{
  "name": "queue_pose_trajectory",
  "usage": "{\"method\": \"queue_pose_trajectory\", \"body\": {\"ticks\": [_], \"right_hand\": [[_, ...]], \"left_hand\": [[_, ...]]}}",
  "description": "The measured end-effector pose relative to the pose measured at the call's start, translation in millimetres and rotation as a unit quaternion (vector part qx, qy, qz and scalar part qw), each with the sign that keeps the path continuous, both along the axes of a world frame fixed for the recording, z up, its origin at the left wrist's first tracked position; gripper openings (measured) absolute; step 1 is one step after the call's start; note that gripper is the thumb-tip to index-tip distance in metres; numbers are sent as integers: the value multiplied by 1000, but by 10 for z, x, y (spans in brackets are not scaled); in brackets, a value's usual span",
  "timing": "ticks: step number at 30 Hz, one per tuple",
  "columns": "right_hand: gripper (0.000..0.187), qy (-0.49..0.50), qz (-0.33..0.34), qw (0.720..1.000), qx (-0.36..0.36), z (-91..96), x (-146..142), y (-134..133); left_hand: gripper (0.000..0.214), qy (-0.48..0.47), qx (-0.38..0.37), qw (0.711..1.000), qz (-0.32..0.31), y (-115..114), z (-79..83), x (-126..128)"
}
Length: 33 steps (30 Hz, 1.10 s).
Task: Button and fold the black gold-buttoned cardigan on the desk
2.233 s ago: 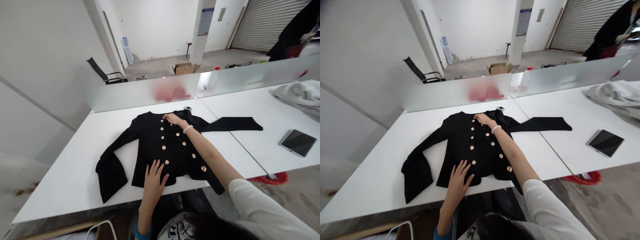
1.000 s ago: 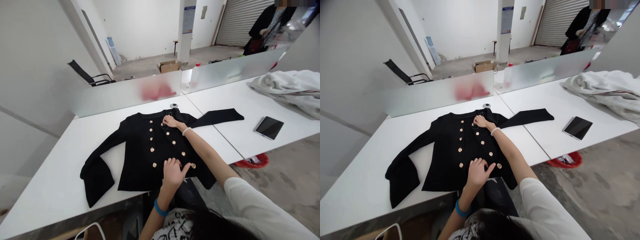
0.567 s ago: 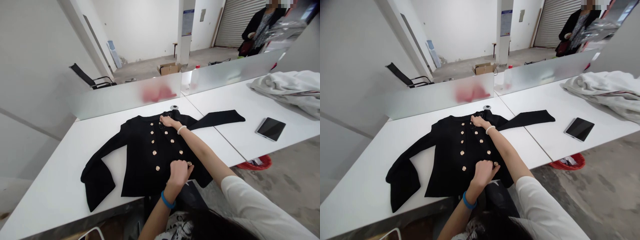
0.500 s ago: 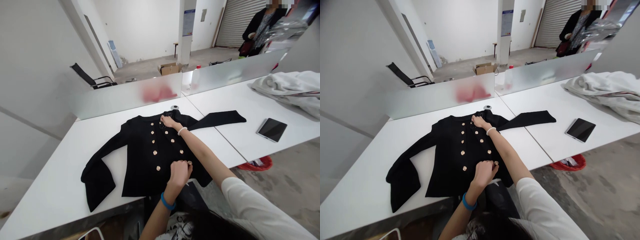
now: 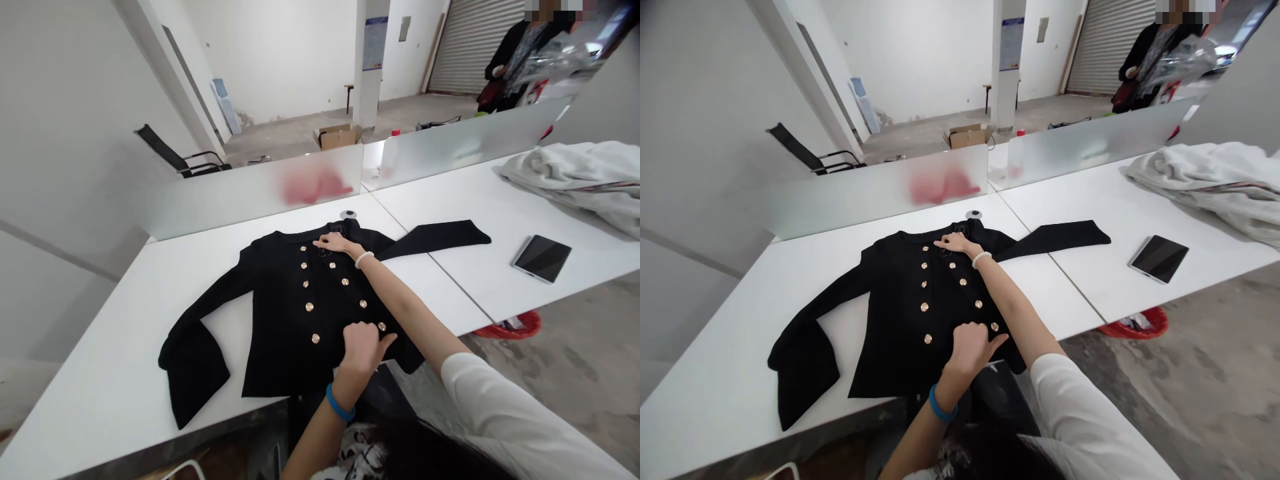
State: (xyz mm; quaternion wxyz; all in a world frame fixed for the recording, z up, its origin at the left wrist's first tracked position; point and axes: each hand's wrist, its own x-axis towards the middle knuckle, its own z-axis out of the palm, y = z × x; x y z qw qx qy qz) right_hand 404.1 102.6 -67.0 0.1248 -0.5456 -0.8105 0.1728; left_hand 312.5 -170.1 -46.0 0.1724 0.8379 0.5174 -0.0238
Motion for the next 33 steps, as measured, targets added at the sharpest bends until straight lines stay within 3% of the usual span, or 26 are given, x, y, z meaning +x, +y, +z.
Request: {"method": "queue_pose_trajectory", "body": {"ticks": [4, 8, 10, 14, 18, 27, 33], "right_hand": [[40, -37, -13, 999, 25, -74, -46, -13], [37, -50, -12, 998, 31, -99, -80, -12], [35, -54, -13, 998, 27, -82, -87, -8], [33, -60, -12, 998, 17, -49, -95, 28], [33, -65, -13, 998, 10, -39, -98, 80], [34, -68, -41, 996, 26, -68, -125, 70], [39, -62, -87, 988, 109, -180, -196, -93]], "left_hand": [[38, -11, 4, 998, -59, 0, 13, 70], [35, -52, -19, 997, -62, 58, 5, -41], [36, -119, -69, 989, -54, 93, -14, -128], [35, -310, -218, 925, -5, 123, -100, -259], [25, -432, -283, 854, 55, 129, -181, -298], [24, -496, -247, 831, 51, 91, -203, -356], [12, -499, -230, 833, 61, -137, -45, -603]]}}
